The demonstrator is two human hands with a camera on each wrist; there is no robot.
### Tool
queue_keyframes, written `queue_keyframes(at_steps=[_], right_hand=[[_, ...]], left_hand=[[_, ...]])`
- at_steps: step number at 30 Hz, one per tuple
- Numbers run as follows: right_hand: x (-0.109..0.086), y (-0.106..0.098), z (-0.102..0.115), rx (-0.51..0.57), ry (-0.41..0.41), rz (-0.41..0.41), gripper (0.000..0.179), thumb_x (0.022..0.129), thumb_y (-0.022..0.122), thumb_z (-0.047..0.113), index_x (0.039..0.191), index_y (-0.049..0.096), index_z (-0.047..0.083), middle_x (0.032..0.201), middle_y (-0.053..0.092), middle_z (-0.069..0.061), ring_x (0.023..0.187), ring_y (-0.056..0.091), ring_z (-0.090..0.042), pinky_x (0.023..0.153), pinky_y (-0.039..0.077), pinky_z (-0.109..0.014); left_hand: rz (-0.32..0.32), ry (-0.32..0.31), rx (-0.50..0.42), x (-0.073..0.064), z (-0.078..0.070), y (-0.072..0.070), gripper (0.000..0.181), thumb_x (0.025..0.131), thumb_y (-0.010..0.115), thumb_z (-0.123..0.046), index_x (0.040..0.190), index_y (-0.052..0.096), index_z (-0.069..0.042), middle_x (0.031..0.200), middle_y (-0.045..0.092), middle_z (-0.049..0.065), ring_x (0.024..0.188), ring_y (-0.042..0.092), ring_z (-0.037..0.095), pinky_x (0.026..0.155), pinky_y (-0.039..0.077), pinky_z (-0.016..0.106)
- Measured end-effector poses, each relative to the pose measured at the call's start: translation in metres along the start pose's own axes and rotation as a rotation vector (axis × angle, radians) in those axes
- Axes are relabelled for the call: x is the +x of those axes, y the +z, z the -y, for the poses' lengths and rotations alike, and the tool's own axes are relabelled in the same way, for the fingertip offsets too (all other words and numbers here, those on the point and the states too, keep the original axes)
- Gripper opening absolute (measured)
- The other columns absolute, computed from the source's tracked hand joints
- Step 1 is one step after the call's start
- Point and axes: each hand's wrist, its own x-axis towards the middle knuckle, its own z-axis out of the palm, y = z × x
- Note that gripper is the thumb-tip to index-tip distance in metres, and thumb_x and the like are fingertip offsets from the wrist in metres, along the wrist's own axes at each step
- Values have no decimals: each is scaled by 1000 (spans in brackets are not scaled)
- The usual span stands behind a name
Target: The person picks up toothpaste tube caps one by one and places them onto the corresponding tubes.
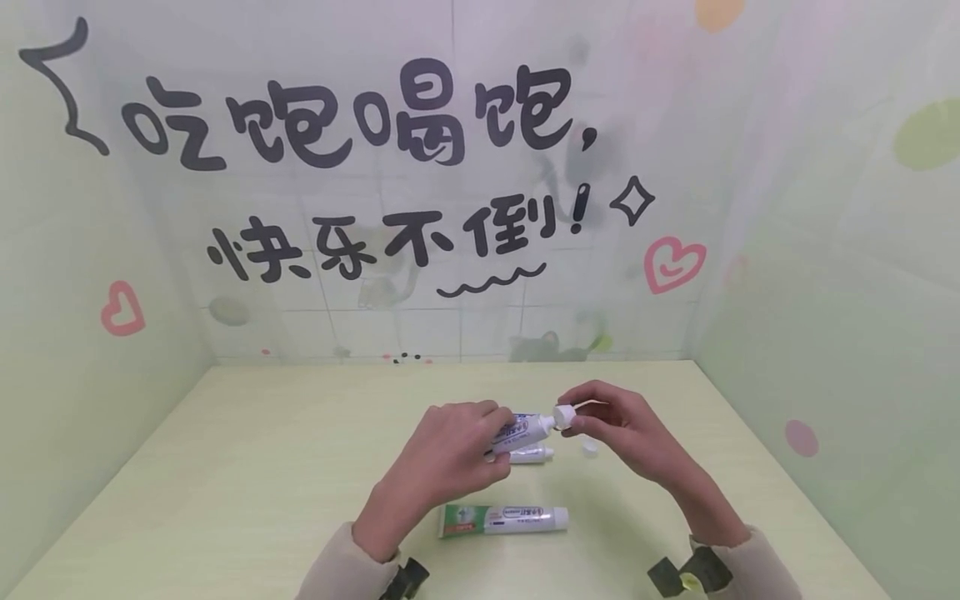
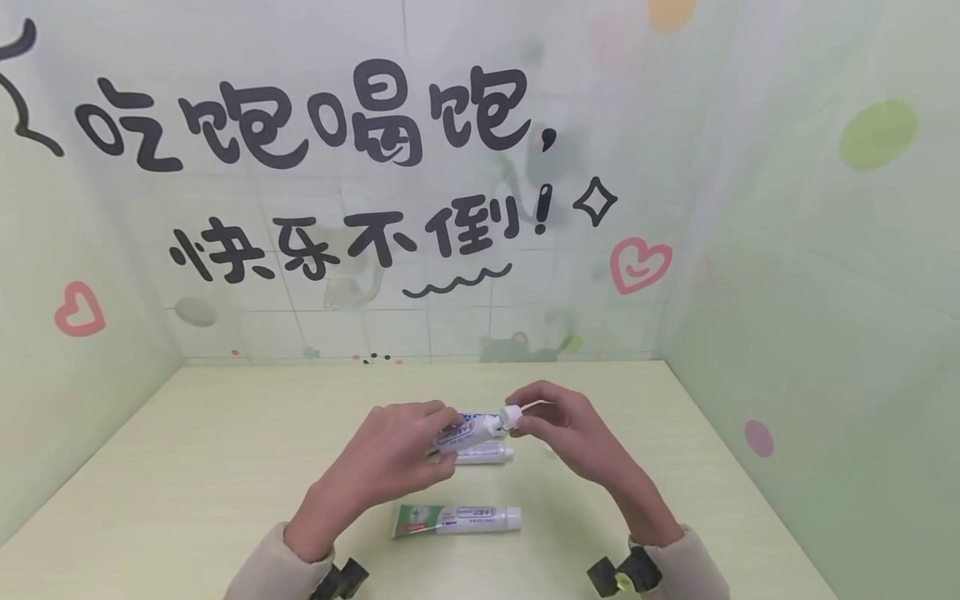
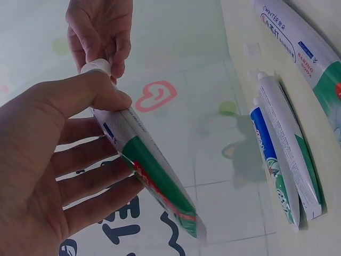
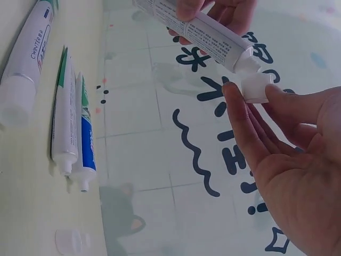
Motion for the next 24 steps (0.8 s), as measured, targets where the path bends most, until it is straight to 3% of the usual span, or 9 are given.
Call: queue_keyframes(at_steps=[4,10,13,20,24], right_hand=[[0,4,0,-17,-14,-22,23,98,63,-2,121,63,-4,112,70,2,96,76,-13,79,58,-24],[2,10,0,-48,-118,-66,25,93,66,-9,117,65,-4,111,68,-19,99,73,-8,87,59,-24],[2,12,-1,-39,-156,-74,27,91,67,-13,117,65,-6,111,67,-23,100,72,-8,89,59,-25],[3,14,-1,-80,-207,-80,30,87,70,-15,114,67,-4,107,68,-21,97,72,-10,87,60,-27],[2,15,-2,-106,-172,-84,30,85,73,-14,112,68,-2,107,69,-16,96,73,-10,86,61,-29]], left_hand=[[-20,5,29,0,0,-1,24,77,78,-24,100,72,-19,81,67,-10,60,48,2,48,33,18],[-48,12,60,-1,-1,-1,25,75,79,-25,98,72,-20,80,65,-11,60,47,2,47,31,17],[-51,11,60,0,-1,-2,24,74,79,-24,98,73,-20,78,63,-11,59,46,2,47,30,17],[-36,7,74,0,-3,-4,23,74,79,-26,96,74,-21,75,59,-11,59,42,3,46,29,18],[-22,16,91,-1,-5,-6,23,74,80,-27,96,74,-20,76,60,-10,59,43,3,47,30,18]])
